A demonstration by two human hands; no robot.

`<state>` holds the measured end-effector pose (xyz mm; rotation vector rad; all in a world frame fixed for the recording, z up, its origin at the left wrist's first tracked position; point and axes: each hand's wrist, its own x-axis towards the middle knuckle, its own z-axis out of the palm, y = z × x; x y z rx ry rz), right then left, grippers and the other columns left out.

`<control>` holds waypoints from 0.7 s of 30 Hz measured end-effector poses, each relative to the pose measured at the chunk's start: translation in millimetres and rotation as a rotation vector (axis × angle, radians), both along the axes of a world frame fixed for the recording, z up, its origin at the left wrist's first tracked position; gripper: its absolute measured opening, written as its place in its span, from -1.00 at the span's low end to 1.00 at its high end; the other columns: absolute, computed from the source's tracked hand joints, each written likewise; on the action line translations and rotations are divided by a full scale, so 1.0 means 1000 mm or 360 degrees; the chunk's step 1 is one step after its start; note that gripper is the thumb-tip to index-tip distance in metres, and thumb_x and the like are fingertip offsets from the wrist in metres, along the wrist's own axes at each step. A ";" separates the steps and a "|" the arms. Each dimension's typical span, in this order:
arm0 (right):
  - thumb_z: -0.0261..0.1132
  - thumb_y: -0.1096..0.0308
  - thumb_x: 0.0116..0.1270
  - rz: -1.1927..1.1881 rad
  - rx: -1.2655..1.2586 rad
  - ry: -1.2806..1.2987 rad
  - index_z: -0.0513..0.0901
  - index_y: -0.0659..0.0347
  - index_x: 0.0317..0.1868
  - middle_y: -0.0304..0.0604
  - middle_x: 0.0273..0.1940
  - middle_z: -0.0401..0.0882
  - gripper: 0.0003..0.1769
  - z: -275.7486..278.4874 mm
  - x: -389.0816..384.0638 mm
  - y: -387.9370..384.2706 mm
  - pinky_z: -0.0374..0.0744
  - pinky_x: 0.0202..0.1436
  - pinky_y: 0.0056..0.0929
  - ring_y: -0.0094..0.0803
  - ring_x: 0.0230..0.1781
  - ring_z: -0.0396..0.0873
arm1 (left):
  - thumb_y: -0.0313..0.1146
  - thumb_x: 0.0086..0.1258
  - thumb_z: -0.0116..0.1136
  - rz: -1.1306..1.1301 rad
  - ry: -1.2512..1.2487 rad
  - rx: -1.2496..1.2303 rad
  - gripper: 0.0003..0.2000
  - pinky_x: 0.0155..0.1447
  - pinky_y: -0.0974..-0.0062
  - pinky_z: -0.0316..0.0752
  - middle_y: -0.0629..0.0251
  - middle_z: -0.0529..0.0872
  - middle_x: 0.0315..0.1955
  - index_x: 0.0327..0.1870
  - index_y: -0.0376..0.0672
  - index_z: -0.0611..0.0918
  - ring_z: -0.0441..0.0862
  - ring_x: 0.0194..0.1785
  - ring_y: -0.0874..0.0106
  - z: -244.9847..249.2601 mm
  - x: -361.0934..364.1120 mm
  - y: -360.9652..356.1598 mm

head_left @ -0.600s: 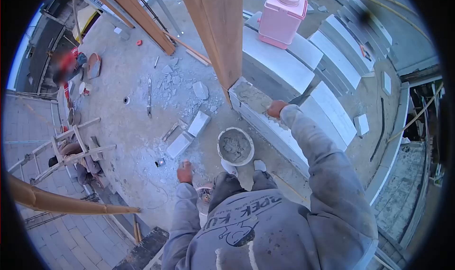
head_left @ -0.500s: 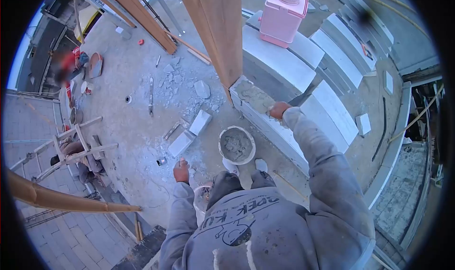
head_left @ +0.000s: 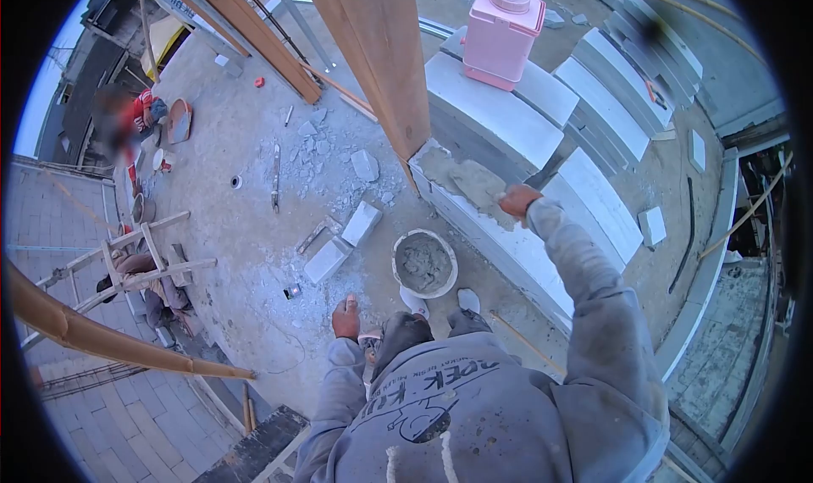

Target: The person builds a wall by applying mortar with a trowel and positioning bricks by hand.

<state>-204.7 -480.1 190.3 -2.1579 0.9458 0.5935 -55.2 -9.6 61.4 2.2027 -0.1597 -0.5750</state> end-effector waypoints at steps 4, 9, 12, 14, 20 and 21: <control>0.02 0.00 0.26 -0.0049 -0.0017 -0.0090 0.59 0.47 -0.29 0.12 -0.40 0.62 -0.44 -0.015 0.057 -0.009 0.59 -0.31 -0.19 -0.10 -0.55 0.62 | -0.02 0.39 -0.06 0.0067 0.0086 0.0034 -0.55 -0.30 0.46 0.42 0.19 0.64 -0.49 -0.26 -0.33 0.61 0.54 -0.44 0.44 -0.008 -0.003 0.016; 0.04 0.05 0.19 0.0240 -0.0104 -0.0012 0.60 0.35 -0.16 0.07 -0.20 0.58 -0.51 -0.062 0.080 -0.019 0.47 -0.02 -0.24 -0.09 -0.16 0.55 | -0.04 0.36 0.00 0.0050 0.0108 0.0141 -0.56 -0.25 0.47 0.46 0.16 0.68 -0.45 -0.17 -0.35 0.61 0.60 -0.36 0.42 -0.006 0.006 0.029; 0.06 0.02 0.20 0.0404 -0.0186 -0.0030 0.61 0.44 -0.27 0.12 -0.38 0.62 -0.46 -0.030 0.057 -0.015 0.54 -0.15 -0.19 -0.06 -0.34 0.62 | -0.04 0.35 0.01 0.0025 0.0148 0.0146 -0.55 -0.23 0.46 0.47 0.14 0.68 -0.44 -0.17 -0.35 0.61 0.62 -0.34 0.40 -0.009 0.014 0.027; 0.06 0.02 0.19 0.0290 -0.0132 0.0164 0.61 0.42 -0.24 0.14 -0.34 0.62 -0.47 -0.017 0.038 -0.014 0.52 -0.12 -0.18 -0.05 -0.28 0.61 | -0.03 0.35 0.00 0.0027 0.0112 0.0080 -0.55 -0.22 0.45 0.47 0.13 0.68 -0.43 -0.17 -0.36 0.61 0.62 -0.35 0.40 -0.029 0.026 0.025; 0.07 -0.02 0.19 0.0109 -0.0328 0.0157 0.62 0.38 -0.22 0.19 -0.22 0.60 -0.46 -0.007 0.019 0.019 0.49 -0.06 -0.16 -0.02 -0.13 0.57 | -0.03 0.35 -0.02 -0.0106 0.0105 0.0118 -0.55 -0.19 0.38 0.46 0.05 0.67 -0.39 -0.18 -0.35 0.61 0.61 -0.33 0.28 -0.033 0.039 0.014; 0.06 -0.02 0.20 0.0069 -0.0306 0.0076 0.62 0.38 -0.21 0.18 -0.19 0.60 -0.46 -0.024 0.025 0.023 0.49 -0.05 -0.15 -0.01 -0.12 0.57 | -0.03 0.35 -0.02 -0.0192 0.0057 0.0206 -0.55 -0.18 0.35 0.45 0.02 0.67 -0.38 -0.19 -0.34 0.61 0.61 -0.32 0.23 -0.036 0.043 0.012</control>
